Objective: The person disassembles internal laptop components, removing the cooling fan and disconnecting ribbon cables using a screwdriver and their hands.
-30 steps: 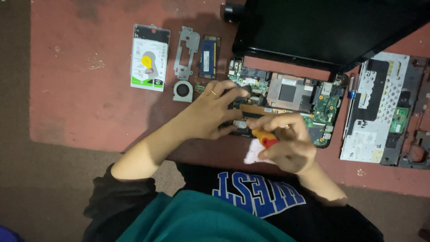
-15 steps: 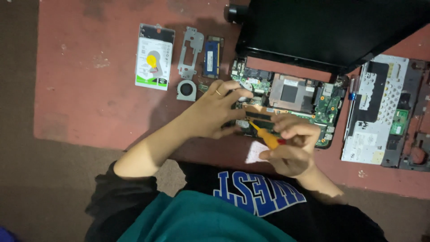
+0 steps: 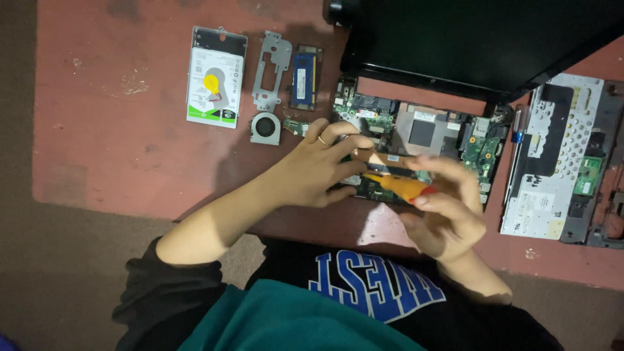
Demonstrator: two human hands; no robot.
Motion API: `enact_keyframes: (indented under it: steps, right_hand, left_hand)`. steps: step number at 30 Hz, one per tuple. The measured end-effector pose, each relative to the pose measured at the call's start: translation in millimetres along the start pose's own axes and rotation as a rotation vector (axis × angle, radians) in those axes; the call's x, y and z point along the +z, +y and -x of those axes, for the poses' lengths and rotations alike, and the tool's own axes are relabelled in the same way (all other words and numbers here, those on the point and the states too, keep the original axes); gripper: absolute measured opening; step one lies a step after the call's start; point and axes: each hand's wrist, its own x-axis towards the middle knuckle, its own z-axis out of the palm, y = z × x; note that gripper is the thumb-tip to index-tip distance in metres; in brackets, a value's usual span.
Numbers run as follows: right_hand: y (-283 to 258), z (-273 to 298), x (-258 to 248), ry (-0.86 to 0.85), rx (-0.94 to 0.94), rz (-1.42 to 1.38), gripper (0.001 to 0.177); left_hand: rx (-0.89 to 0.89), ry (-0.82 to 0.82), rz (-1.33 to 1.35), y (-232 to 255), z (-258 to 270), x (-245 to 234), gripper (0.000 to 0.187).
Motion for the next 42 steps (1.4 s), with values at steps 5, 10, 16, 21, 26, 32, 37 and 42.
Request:
enact_keyframes:
  steps: [5,10,16,21,26,32,37,42]
  right_hand:
    - [-4,-9,-2,-0.011,0.084,-0.043,0.007]
    - [-6,-3,7,0.041,0.116,-0.079,0.02]
    - [-1,-4,2,-0.065,-0.057,0.133,0.044]
    - [1,-1,-2,-0.052,-0.08,0.13,0.029]
    - [-2,-7,-6,-0.034,-0.007,0.011,0.019]
    - [-4,-11,-5,-0.111,0.013,-0.076,0.031]
    - [-2,-4,-1,-0.038,0.053,-0.101,0.017]
    - [-9,-11,-3,-0.065,0.121,-0.099,0.016]
  left_hand:
    - [-0.006,0.006,0.006,2,1,2,0.034]
    - [-0.007,0.014,-0.009,4,1,1,0.033]
    - [-0.008,0.027,-0.006,6,0,-3,0.034]
    - [-0.001,0.032,-0.012,4,-2,-3,0.035]
    - [-0.004,0.031,0.004,2,-1,1,0.035]
    - [0.012,0.048,0.012,3,-2,-1,0.032]
    - [0.004,0.019,0.026,2,0,0,0.033]
    - [0.004,0.017,0.054,-1,1,3,0.036]
